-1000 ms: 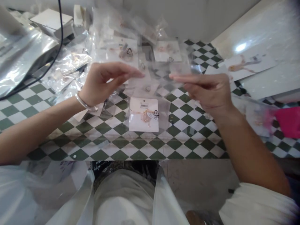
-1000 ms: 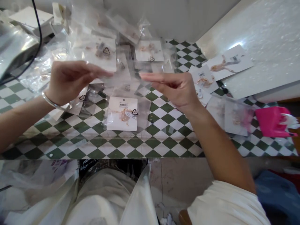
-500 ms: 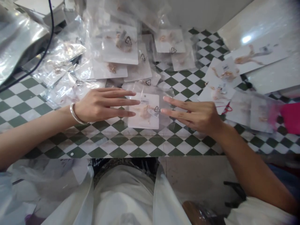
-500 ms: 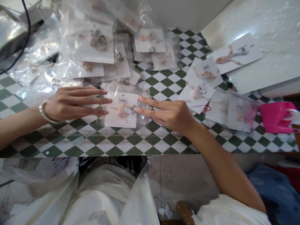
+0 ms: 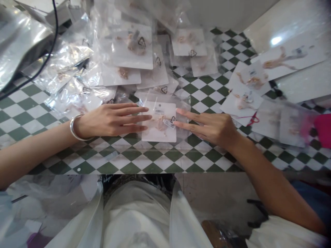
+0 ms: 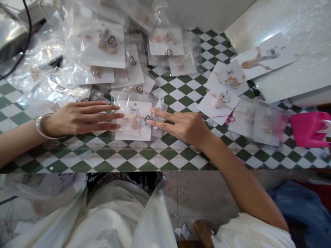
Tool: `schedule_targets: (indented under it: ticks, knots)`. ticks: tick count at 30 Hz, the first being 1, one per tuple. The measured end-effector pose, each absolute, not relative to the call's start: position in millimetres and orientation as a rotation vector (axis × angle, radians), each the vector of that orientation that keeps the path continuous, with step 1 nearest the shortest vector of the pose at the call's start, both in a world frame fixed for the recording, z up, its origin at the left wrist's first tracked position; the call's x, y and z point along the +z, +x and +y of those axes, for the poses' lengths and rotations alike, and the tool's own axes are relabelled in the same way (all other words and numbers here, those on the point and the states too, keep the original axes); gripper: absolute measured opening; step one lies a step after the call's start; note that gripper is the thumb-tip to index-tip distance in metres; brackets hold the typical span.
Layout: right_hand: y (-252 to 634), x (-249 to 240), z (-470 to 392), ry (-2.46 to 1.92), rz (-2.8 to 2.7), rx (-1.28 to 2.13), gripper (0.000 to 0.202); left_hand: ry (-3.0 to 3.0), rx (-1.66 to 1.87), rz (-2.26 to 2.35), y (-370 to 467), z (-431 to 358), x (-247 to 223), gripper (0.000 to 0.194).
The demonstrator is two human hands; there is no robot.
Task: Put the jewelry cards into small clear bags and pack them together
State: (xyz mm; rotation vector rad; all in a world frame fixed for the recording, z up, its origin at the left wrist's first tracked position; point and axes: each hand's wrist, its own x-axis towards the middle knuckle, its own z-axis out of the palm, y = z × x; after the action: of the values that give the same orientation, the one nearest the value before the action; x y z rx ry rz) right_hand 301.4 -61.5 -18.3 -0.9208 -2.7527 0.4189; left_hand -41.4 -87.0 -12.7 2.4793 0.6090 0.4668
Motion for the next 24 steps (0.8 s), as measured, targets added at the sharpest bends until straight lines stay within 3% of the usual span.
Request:
schedule_targets:
  ticks: [4,7,16,24]
  knots:
    - [306,-20,-62,-0.760,-2.874,-0.090,0.051,2.798,0.360,0.608,-42,-92,-10,0.041]
    - [309,-15,-70,-0.670,-2.822,-0.289,0.062,3.027,0.258,0.563,-40,-98,-7,0.045]
    - [289,-8,-110,-0.495,-2.902,-0.201,0.050,3.074,0.225,0.500,-24,-124,-14,0.047]
    - [310,-13,-104,-0.545,-2.877,-0.111,0.055,3.106,0.061,0.600,-26,-133,-16,0.063]
